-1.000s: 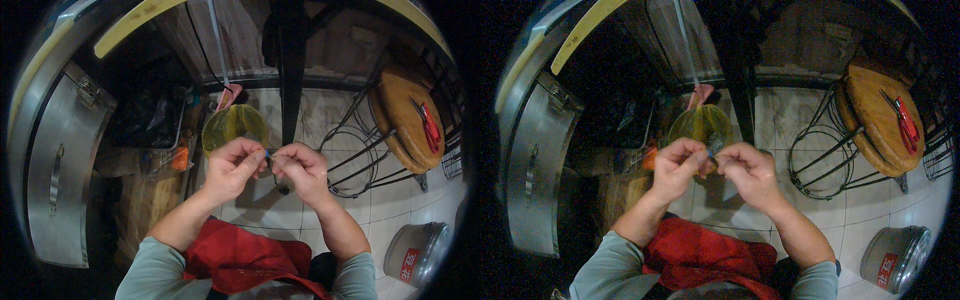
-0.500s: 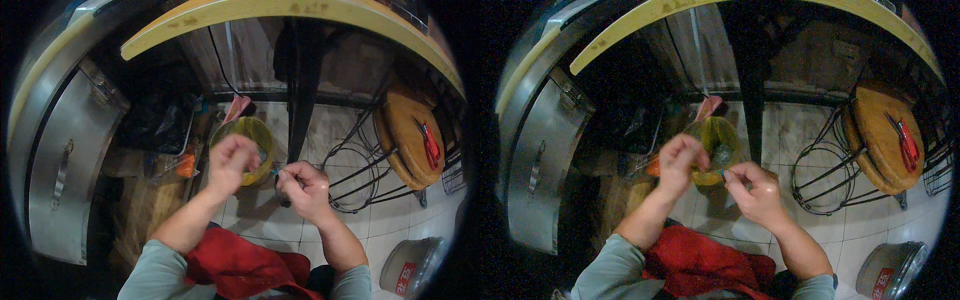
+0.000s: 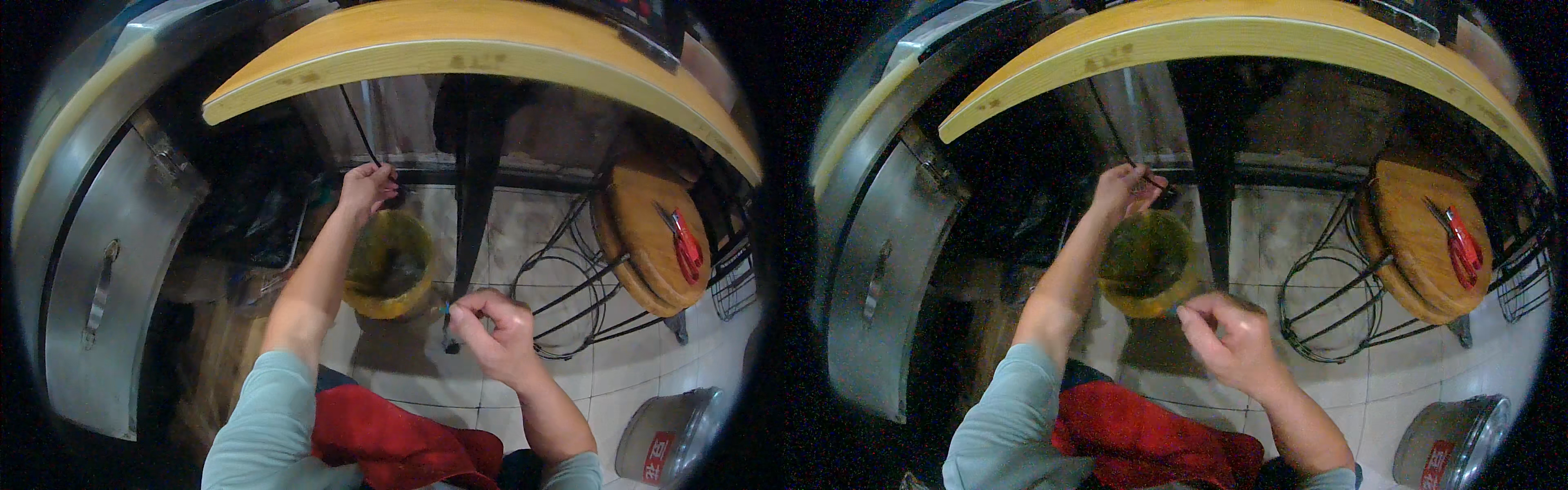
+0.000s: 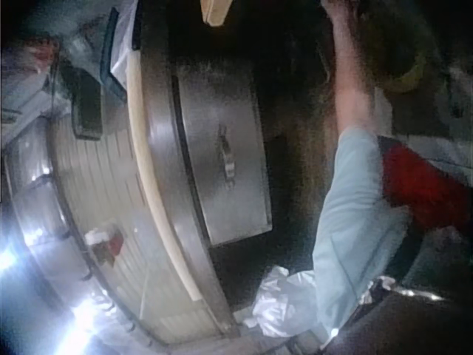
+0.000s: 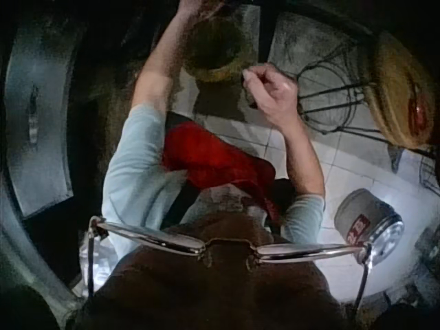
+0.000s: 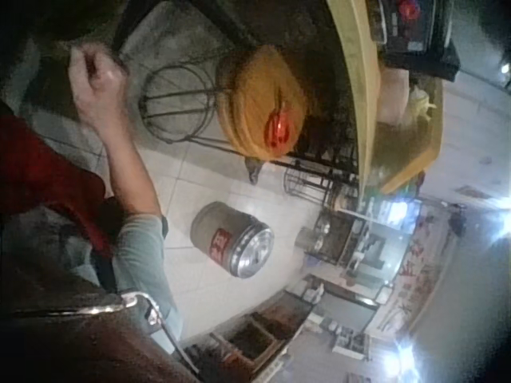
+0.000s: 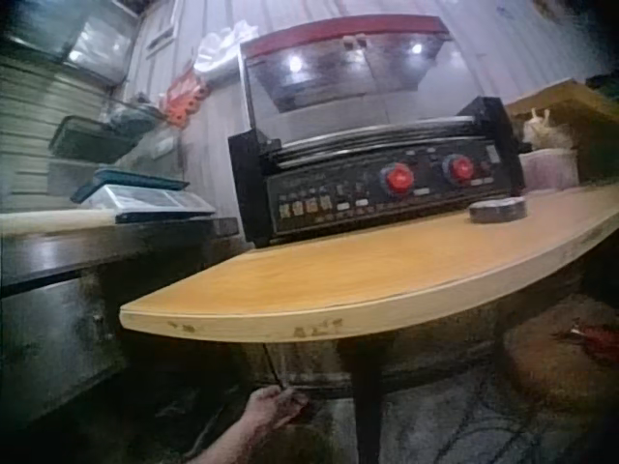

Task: The person sits on the floor and repairs a black electrical cable. They strip the outer insulation, twist the inner wires, and secure the connection with a blue heat-shrink tube, using scissors to trim the tube and a lighter to shrink it.

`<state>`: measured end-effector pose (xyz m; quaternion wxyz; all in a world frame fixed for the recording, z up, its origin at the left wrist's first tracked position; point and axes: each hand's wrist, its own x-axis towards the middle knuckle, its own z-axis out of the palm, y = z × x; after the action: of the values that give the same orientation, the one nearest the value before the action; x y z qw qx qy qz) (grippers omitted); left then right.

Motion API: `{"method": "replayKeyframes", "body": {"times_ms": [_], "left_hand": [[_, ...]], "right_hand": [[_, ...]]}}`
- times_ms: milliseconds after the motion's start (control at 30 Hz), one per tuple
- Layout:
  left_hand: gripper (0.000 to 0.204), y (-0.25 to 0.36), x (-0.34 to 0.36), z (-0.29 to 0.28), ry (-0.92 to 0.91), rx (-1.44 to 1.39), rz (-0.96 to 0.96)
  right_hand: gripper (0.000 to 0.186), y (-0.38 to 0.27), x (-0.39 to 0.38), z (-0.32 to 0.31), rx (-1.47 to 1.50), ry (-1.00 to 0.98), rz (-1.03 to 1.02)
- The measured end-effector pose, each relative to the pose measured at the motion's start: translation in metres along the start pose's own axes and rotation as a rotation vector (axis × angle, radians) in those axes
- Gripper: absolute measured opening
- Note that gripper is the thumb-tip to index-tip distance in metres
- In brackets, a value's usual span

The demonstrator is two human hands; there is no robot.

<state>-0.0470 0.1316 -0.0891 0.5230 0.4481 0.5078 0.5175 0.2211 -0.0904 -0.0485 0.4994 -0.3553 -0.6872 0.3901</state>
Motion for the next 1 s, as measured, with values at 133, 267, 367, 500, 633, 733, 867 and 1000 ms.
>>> {"method": "replayKeyframes", "body": {"times_ms": [133, 267, 367, 500, 633, 733, 867, 1000], "left_hand": [[0.022, 0.038, -0.084, 0.055, -0.278, -0.142, 0.065], [0.02, 0.083, -0.156, 0.066, -0.37, -0.323, 0.141], [0.02, 0.106, -0.18, 0.074, -0.362, -0.39, 0.154], [0.027, 0.118, -0.189, 0.07, -0.407, -0.394, 0.115], [0.029, 0.118, -0.184, 0.075, -0.391, -0.388, 0.095], [0.029, 0.121, -0.183, 0.079, -0.402, -0.372, 0.091], [0.02, 0.123, -0.186, 0.09, -0.305, -0.337, 0.091], [0.02, 0.123, -0.187, 0.097, -0.23, -0.143, 0.054]], "right_hand": [[0.01, 0.029, 0.001, 0.001, 0.182, 0.208, -0.033], [0.007, 0.003, 0.01, -0.002, 0.615, 0.163, 0.307], [0.008, -0.005, 0.01, -0.008, 0.635, 0.108, 0.368], [0.011, -0.025, 0.011, -0.004, 0.653, 0.029, 0.186], [0.017, -0.04, 0.014, 0.002, 0.638, 0.037, 0.143], [0.019, -0.044, 0.016, -0.002, 0.612, 0.088, 0.091], [0.02, -0.043, 0.018, -0.001, 0.642, 0.145, 0.05], [0.012, -0.036, 0.021, 0.0, 0.581, 0.272, 0.021]]}}
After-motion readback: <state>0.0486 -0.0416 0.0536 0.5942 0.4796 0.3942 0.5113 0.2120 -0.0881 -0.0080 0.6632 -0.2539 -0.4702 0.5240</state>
